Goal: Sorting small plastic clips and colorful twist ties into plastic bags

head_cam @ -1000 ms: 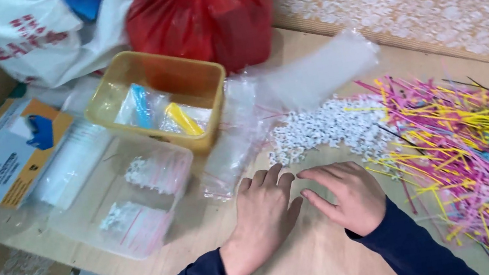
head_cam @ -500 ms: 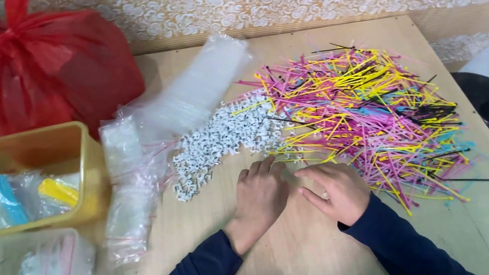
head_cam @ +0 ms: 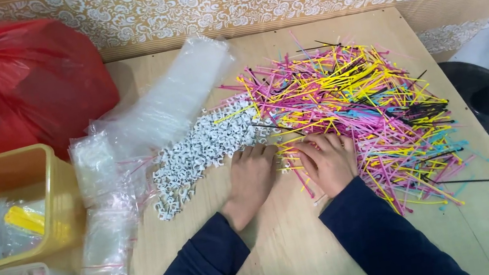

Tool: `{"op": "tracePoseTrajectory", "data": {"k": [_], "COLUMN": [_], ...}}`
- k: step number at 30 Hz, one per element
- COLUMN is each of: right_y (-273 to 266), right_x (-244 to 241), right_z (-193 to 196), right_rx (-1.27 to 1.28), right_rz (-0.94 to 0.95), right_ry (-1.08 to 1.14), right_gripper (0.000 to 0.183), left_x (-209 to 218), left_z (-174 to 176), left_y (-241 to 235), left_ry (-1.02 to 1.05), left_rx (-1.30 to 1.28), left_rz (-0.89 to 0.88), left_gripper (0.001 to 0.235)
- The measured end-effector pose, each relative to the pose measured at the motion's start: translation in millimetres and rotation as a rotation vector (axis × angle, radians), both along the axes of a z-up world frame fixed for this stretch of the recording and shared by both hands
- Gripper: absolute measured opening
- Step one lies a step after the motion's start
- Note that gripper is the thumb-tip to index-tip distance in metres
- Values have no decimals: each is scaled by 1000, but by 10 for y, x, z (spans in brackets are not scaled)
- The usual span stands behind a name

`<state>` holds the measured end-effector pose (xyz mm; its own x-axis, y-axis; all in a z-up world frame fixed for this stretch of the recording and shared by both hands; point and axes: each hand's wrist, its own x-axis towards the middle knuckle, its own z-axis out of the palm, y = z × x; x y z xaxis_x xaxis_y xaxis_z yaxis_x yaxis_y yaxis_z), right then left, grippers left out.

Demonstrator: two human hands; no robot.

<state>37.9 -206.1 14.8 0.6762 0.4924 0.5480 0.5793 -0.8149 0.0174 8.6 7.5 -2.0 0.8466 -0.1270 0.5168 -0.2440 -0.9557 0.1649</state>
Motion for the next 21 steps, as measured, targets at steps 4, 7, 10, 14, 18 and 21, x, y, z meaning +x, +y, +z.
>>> {"op": "tracePoseTrajectory", "data": {"k": [4,7,10,14,18,21], "right_y": [0,-8,-30,-67,-64,-105], "right_x": [7,9,37,24,-29,-47], "right_z": [-11,-64,-120,-102,-12,19], "right_rx": [35,60,57,93,138,158], "right_rz": [21,6,2,-11,9,-5], "right_ry": [20,28,-7,-18,-61,-65], "right_gripper": [14,12,9,9,8,9], "left_x": [-21,-41,-17,-45,-1,35], "left_z": [149,232,259,527,448,300], "left_y": [64,82,134,232,341,379], "left_ry": [-45,33,128,195,273,269], "left_rx": [38,-67,-189,-281,-186,-90], "left_rz": [-30,-120,-184,-257,-224,-142], "left_gripper": [22,21,22,29,37,31]}}
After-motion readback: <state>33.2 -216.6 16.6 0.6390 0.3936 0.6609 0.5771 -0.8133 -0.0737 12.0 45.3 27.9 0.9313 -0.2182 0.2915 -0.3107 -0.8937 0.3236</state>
